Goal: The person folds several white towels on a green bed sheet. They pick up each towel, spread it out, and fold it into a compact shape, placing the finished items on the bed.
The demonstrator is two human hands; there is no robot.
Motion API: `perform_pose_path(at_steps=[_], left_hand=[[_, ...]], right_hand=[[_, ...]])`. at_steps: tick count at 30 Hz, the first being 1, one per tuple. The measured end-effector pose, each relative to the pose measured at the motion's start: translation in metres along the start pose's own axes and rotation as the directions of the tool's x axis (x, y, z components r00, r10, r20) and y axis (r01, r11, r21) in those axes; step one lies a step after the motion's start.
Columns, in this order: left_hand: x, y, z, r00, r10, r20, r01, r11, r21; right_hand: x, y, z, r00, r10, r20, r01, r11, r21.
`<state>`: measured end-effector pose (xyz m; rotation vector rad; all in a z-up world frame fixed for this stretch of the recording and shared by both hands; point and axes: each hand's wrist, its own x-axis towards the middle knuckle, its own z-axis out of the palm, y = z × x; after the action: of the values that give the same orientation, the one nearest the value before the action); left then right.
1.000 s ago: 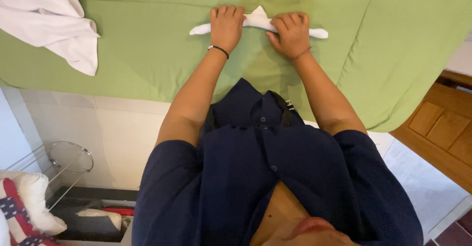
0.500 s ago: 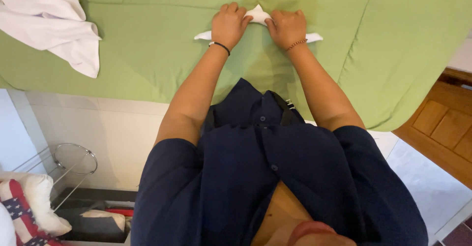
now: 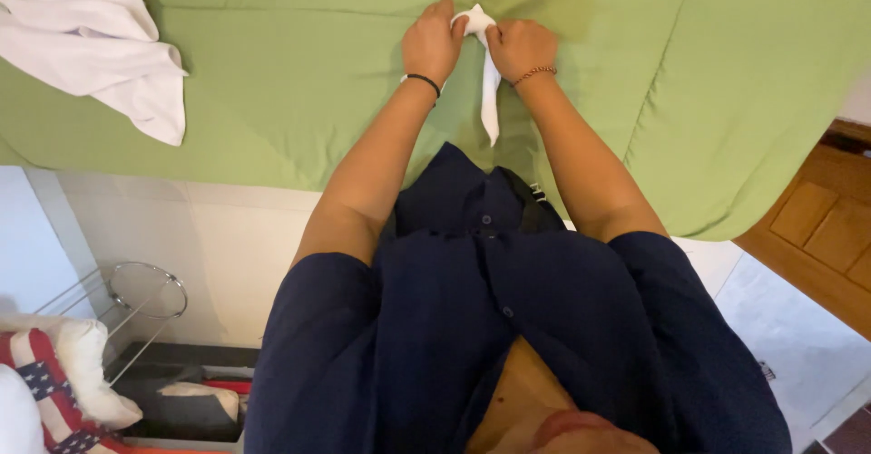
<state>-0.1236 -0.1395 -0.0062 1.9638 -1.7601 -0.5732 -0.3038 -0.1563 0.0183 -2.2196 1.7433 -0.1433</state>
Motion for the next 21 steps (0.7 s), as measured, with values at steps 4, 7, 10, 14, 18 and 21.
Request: perform_pose_path(at_steps=[4,7,10,14,18,21], left_hand=[[0.002,-0.001,-0.001,0.999,-0.029,-0.044,0.025,0.996,-0.088],[-0.004,-0.005,-0.007,0.998,-0.048,-0.029,0.044,0.991,-0.127],[-0.006,-0.005,-0.017,0.997,-0.075,-0.018,0.071,0.981,-0.182],[-0.006,-0.004,-0.022,0.991,-0.137,0.007,0.135,0.966,-0.220],[-0.018,-0.006,-0.028,0.993,-0.115,-0.026,0.104,0.955,-0.276],[-0.031,-0.008,-0.040,0.991,-0.124,-0.055,0.095,0.924,-0.369]], right_hand=[[0.000,0.004,0.000,1.000,0.001,-0.025,0.000,1.000,0.029],[-0.019,0.003,-0.022,1.000,-0.026,-0.015,0.028,0.988,0.153],[-0.046,0.005,-0.043,0.995,-0.094,-0.027,0.098,0.951,0.293],[-0.079,0.016,-0.062,0.939,-0.317,-0.137,0.339,0.921,0.191],[-0.094,0.021,-0.071,0.875,-0.466,-0.132,0.475,0.879,0.045],[-0.094,0.026,-0.064,0.844,-0.523,-0.114,0.528,0.850,0.006]])
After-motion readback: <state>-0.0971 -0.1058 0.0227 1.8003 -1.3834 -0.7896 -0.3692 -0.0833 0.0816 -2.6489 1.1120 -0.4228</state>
